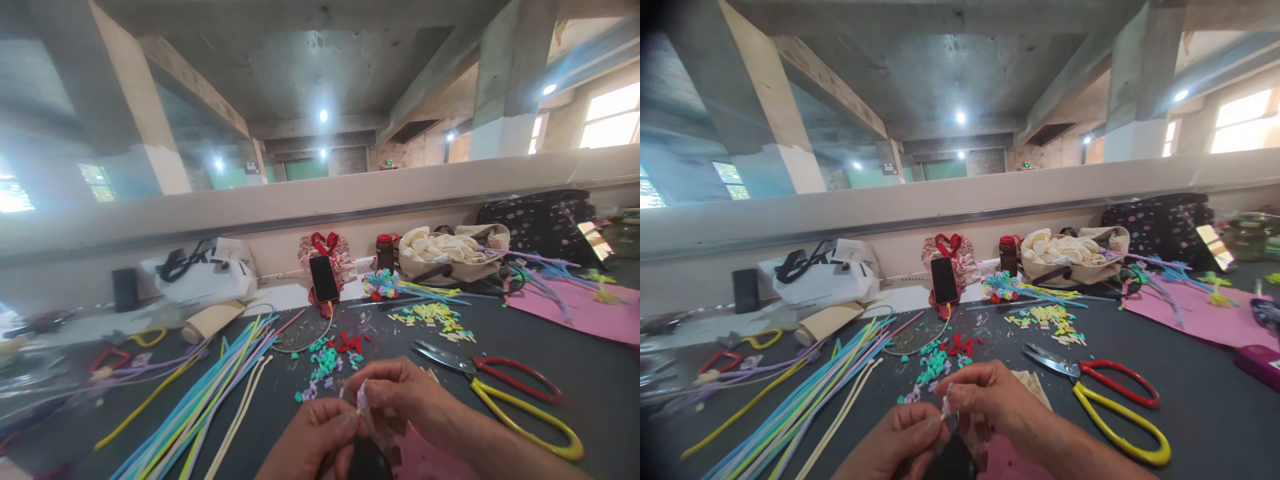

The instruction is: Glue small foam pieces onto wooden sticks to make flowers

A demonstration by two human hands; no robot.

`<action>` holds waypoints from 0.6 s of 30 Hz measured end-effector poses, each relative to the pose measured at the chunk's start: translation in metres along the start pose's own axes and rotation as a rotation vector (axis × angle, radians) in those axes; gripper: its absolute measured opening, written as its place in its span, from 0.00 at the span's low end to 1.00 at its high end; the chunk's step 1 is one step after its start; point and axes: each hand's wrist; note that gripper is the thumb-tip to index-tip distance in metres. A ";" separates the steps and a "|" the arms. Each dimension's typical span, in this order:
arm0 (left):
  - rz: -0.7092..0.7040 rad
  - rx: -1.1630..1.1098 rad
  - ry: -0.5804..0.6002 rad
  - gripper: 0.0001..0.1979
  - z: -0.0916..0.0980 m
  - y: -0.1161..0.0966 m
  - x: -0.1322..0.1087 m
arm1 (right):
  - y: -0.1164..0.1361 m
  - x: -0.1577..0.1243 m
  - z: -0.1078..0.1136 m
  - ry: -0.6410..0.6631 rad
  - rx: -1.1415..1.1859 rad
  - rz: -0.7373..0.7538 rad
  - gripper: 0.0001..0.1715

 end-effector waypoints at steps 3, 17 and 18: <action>-0.002 0.024 -0.018 0.19 0.001 0.001 0.000 | 0.001 0.000 -0.001 -0.022 -0.014 -0.008 0.16; -0.016 0.063 -0.050 0.19 0.001 0.004 0.000 | -0.001 0.004 0.002 0.002 -0.071 0.036 0.13; -0.016 0.049 -0.047 0.19 0.000 0.004 0.000 | -0.001 0.004 0.002 0.002 -0.076 0.032 0.13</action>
Point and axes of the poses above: each hand's wrist, its own x-axis towards the middle knuckle, its own z-axis out of the back of the hand, y = z × x
